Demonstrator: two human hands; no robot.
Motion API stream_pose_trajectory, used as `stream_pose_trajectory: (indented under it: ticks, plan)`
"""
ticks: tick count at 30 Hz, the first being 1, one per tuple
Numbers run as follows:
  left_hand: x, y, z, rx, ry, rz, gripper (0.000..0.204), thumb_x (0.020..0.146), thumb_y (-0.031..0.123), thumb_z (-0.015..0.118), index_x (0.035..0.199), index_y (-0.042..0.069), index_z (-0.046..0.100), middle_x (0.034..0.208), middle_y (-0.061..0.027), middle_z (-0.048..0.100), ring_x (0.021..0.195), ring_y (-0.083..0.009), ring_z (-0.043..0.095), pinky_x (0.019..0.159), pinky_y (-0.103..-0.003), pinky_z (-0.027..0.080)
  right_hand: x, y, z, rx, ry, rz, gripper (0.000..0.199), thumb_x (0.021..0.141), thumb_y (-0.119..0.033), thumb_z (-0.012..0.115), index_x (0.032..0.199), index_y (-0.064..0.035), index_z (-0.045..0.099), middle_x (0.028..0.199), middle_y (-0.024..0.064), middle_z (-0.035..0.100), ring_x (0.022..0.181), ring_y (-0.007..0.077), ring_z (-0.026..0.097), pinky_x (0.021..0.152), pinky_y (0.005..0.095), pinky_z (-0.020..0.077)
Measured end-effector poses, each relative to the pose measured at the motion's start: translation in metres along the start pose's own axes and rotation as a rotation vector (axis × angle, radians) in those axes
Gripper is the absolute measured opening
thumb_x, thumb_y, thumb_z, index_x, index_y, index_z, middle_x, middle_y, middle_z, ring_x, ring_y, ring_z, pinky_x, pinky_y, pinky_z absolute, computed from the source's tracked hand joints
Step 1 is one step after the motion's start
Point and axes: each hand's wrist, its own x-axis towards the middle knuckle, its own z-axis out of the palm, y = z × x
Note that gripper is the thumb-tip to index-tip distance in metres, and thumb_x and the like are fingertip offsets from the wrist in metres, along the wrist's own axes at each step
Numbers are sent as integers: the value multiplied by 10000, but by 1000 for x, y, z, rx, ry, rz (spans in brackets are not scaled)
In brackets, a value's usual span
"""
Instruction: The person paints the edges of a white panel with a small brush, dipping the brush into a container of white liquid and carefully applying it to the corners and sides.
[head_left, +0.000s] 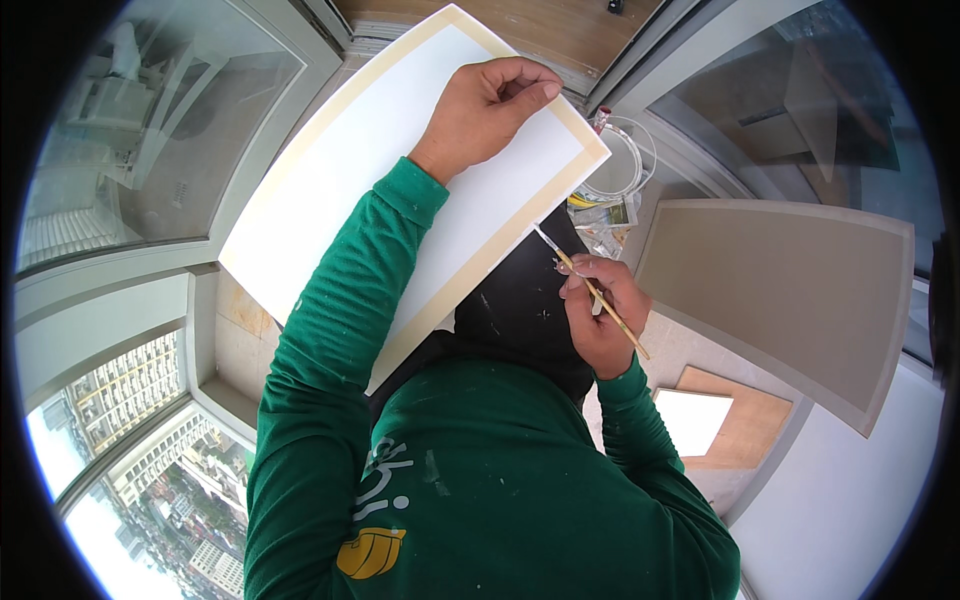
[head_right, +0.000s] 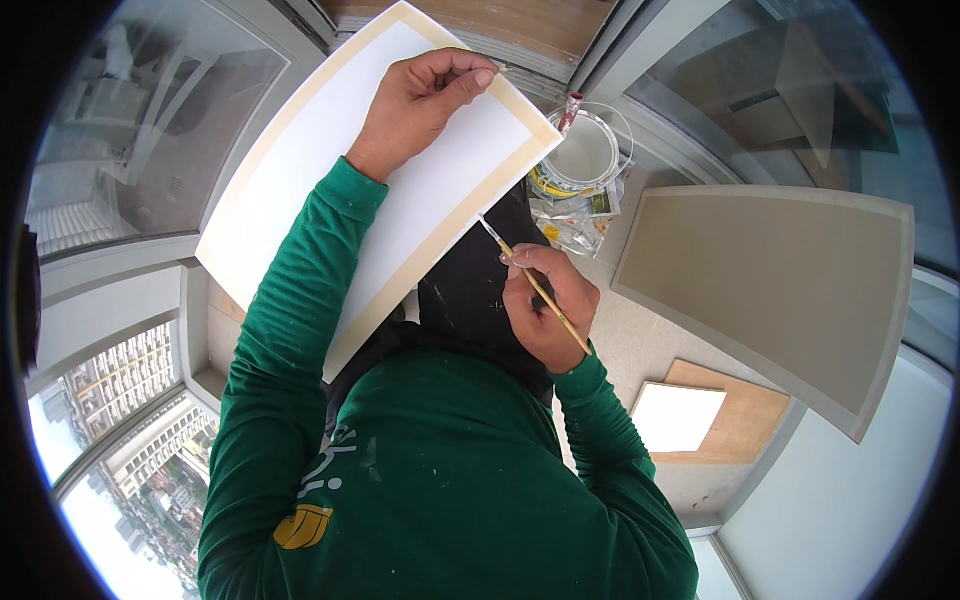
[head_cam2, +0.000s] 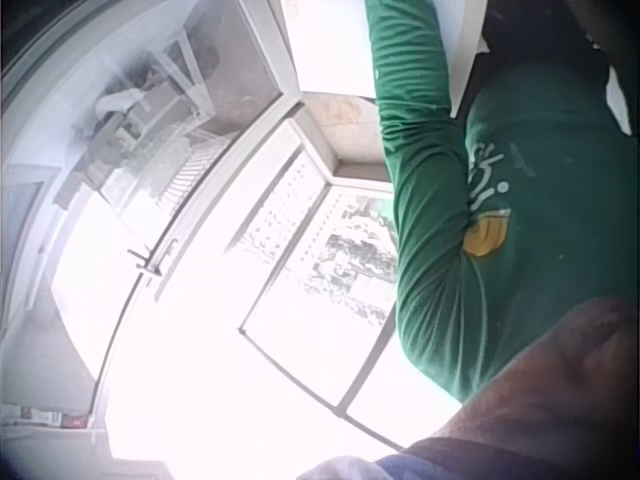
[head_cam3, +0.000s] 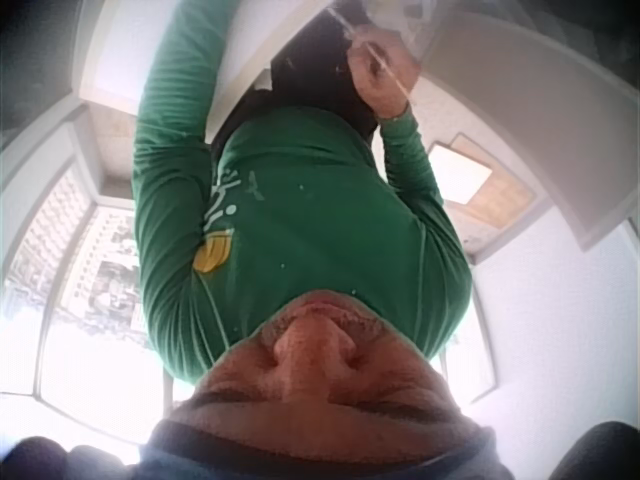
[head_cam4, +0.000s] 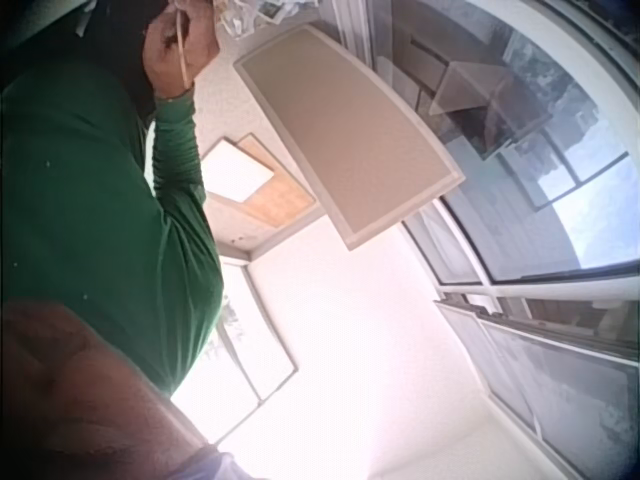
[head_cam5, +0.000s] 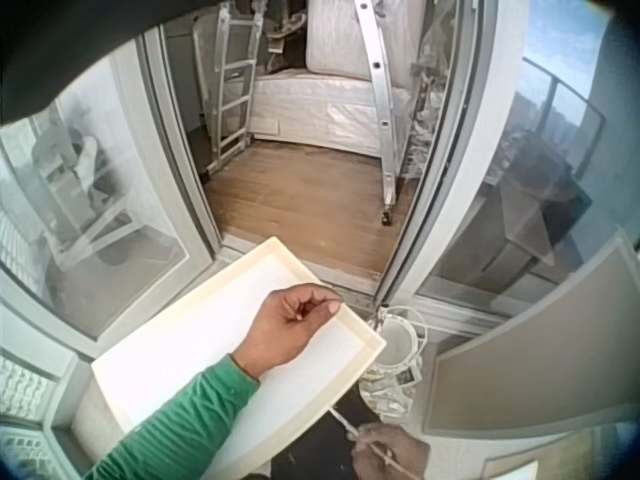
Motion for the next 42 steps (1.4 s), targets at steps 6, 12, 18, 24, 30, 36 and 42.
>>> stream_pose_trajectory:
  ticks: [6,12,18,24,30,36,42]
  plan:
    - [0,1,0,32,4,17,220,1055,172,712,1209,26,773,1040,-20,786,925,-84,706,846,-242,586,-6,-12,10,-35,-101,-89,228,843,90,720,1044,-3,666,972,159,779,830,269,801,749,323,632]
    - [0,0,0,7,5,24,217,1055,172,714,1205,27,775,1032,-15,783,914,-74,688,838,-233,570,-7,-16,13,-23,-148,-143,247,816,89,724,1036,-8,668,954,154,774,820,275,798,738,322,632]
    - [1,1,1,16,9,11,217,1056,165,712,1209,22,770,1028,-16,782,917,-77,694,840,-236,575,-10,-19,16,12,-171,-145,256,813,90,733,1040,-12,672,953,156,775,827,267,800,746,322,635]
    - [0,2,1,-9,5,-28,212,1054,157,713,1205,19,770,1022,-15,779,917,-75,693,836,-236,576,-10,-19,12,40,-180,-104,249,825,98,727,1042,-10,669,960,160,780,847,250,807,753,313,637]
    - [0,1,0,12,5,25,208,1055,154,711,1202,18,769,1022,-10,777,912,-70,687,836,-233,572,-4,-12,5,16,-64,-90,206,872,99,721,1045,9,655,968,161,788,870,237,810,763,307,637]
    - [0,2,2,6,4,6,216,1054,161,714,1208,21,768,1032,-9,780,920,-72,686,843,-235,569,-6,-8,8,-22,-103,-91,223,849,94,723,1045,3,668,960,157,783,856,244,808,766,312,634]
    - [0,1,1,16,2,19,216,1054,163,714,1210,24,770,1041,-13,783,926,-75,689,847,-234,570,-6,-12,12,-8,-138,-132,262,816,99,718,1048,-15,675,958,146,775,842,256,801,759,320,632]
